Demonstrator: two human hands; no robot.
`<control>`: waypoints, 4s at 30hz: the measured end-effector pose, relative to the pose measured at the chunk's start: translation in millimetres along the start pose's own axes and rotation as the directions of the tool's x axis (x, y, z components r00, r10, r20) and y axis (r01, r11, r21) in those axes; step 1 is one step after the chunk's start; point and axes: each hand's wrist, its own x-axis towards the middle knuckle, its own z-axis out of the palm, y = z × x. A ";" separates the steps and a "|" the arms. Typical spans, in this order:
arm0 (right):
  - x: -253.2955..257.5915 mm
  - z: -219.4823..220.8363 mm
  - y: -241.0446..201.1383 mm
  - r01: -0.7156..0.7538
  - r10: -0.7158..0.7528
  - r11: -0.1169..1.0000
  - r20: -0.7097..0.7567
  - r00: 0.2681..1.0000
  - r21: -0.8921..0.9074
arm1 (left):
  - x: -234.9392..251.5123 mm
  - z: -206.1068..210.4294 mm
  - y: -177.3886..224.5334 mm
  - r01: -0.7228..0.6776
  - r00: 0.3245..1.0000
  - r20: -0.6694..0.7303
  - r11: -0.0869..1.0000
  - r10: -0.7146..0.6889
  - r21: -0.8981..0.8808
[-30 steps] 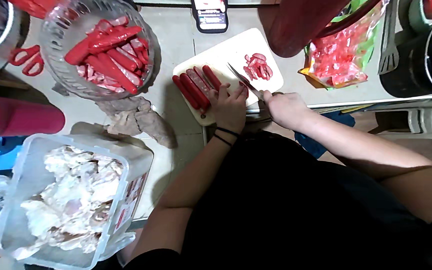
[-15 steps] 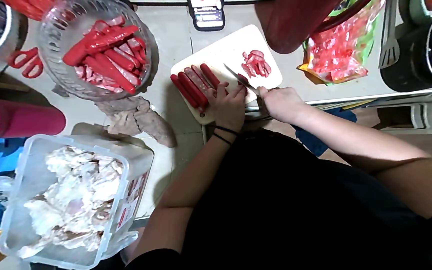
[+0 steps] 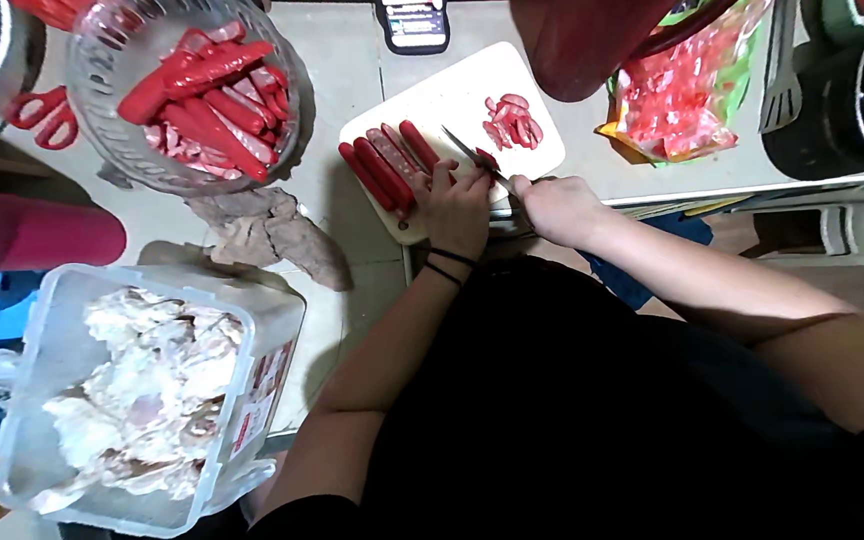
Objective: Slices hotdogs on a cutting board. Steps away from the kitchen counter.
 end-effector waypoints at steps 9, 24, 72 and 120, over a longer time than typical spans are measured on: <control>-1.1 -2.3 7.3 0.006 -0.006 1.000 -0.035 0.999 -0.010 | -2.0 0.5 -0.3 0.013 1.000 -0.021 1.000 -0.013 -0.002; 0.0 2.2 -2.8 0.047 -0.047 0.999 0.002 0.999 0.016 | -2.5 2.2 -2.5 0.011 0.999 -0.044 1.000 -0.011 0.003; 4.2 17.7 61.6 -0.187 0.292 0.894 -0.214 0.932 0.406 | 80.7 56.0 29.0 0.065 0.989 0.141 0.978 -0.037 -0.197; -28.2 -7.5 19.2 0.200 0.113 0.722 -0.397 0.911 0.663 | 74.2 -124.1 -205.9 -0.011 0.272 -0.531 0.549 -0.803 -0.836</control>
